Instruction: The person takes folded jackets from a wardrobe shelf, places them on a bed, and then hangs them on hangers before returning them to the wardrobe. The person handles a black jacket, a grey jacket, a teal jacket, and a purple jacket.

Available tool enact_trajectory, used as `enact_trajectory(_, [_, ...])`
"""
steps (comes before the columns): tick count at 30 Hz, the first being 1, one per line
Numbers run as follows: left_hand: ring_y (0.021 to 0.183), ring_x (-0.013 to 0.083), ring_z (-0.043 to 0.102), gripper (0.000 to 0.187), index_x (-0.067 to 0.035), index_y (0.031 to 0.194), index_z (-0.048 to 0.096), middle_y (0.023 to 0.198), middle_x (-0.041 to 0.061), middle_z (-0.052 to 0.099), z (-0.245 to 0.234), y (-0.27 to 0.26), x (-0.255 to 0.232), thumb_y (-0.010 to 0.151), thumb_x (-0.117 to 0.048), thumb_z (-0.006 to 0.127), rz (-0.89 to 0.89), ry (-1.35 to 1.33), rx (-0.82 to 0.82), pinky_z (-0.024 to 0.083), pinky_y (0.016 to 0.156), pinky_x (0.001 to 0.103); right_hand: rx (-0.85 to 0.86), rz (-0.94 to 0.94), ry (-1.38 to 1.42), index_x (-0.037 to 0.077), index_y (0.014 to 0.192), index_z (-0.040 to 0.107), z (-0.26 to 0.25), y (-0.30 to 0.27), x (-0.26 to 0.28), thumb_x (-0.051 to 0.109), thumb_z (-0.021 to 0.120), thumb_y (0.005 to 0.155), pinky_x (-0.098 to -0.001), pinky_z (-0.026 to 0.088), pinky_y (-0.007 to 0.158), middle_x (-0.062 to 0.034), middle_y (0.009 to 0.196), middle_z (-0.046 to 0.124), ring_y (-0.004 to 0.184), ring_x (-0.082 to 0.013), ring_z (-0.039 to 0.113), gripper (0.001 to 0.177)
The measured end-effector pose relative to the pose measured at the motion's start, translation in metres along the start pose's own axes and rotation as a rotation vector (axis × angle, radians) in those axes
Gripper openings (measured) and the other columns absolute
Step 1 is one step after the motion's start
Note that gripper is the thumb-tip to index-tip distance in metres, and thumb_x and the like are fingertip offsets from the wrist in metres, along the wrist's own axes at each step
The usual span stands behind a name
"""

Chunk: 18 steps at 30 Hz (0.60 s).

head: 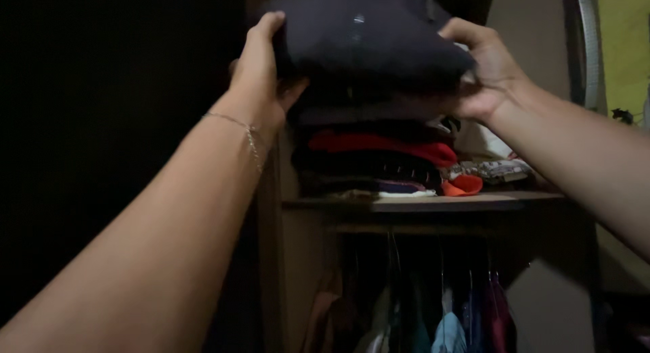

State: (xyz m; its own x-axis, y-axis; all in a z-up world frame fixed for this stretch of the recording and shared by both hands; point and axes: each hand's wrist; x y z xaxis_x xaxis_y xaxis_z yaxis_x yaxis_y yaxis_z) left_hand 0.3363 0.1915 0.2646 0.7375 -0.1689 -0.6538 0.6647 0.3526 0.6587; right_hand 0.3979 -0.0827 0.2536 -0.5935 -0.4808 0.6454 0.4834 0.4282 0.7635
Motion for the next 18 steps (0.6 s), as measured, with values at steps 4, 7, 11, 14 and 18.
enact_trajectory(4, [0.131, 0.0331, 0.052, 0.091, -0.013, 0.150, 0.042, 0.144, 0.015, 0.054, -0.007, -0.029, -0.008, 0.074, -0.055, 0.071, -0.052, 0.140, 0.263, 0.053, 0.105, 0.053, -0.198, -0.016, 0.089, 0.005, 0.123, 0.065, 0.009, -0.018, 0.003, 0.039, 0.077, 0.079, -0.0420, 0.064, 0.091, -0.0097, 0.115, 0.072, 0.099, -0.0220, 0.076, 0.058])
enact_trajectory(7, [0.135, 0.0359, 0.054, 0.100, -0.012, 0.151, 0.037, 0.148, 0.017, 0.053, -0.014, -0.043, -0.014, 0.070, -0.062, 0.069, -0.202, 0.288, 0.327, 0.048, 0.107, 0.054, -0.134, 0.038, 0.032, -0.002, 0.129, 0.065, 0.016, -0.027, 0.015, 0.031, 0.081, 0.084, -0.0340, 0.062, 0.091, -0.0137, 0.118, 0.073, 0.093, -0.0207, 0.077, 0.058])
enact_trajectory(11, [0.139, 0.0366, 0.051, 0.102, -0.011, 0.152, 0.043, 0.153, 0.017, 0.052, -0.018, -0.048, -0.013, 0.070, -0.065, 0.069, -0.232, 0.434, 0.369, 0.041, 0.110, 0.057, -0.187, 0.168, -0.059, -0.005, 0.126, 0.065, 0.026, -0.048, 0.019, 0.022, 0.081, 0.079, -0.0332, 0.060, 0.086, -0.0192, 0.117, 0.073, 0.089, -0.0242, 0.077, 0.057])
enact_trajectory(14, [0.135, 0.0346, 0.056, 0.099, -0.007, 0.146, 0.053, 0.149, 0.017, 0.061, -0.019, -0.055, -0.001, 0.067, -0.064, 0.074, -0.264, 0.397, 0.420, 0.045, 0.112, 0.051, -0.236, 0.210, -0.103, 0.000, 0.124, 0.065, 0.038, -0.066, 0.013, 0.022, 0.079, 0.074, -0.0352, 0.064, 0.083, -0.0185, 0.115, 0.075, 0.087, -0.0239, 0.077, 0.057])
enact_trajectory(18, [0.135, 0.0309, 0.058, 0.096, -0.009, 0.144, 0.057, 0.148, 0.014, 0.061, -0.029, -0.074, 0.018, 0.067, -0.065, 0.072, -0.285, 0.376, 0.336, 0.044, 0.111, 0.050, -0.287, 0.239, -0.092, 0.001, 0.120, 0.067, 0.045, -0.090, 0.005, 0.020, 0.078, 0.076, -0.0365, 0.065, 0.082, -0.0177, 0.111, 0.076, 0.086, -0.0231, 0.076, 0.048])
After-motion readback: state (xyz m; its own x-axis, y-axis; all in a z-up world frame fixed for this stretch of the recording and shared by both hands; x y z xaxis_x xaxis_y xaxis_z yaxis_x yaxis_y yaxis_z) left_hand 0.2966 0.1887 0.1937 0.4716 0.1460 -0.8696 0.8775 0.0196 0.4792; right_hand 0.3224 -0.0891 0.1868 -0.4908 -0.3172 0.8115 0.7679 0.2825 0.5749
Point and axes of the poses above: each hand's wrist, its own y-axis towards the middle knuckle, its own z-axis out of the palm, x = y × z
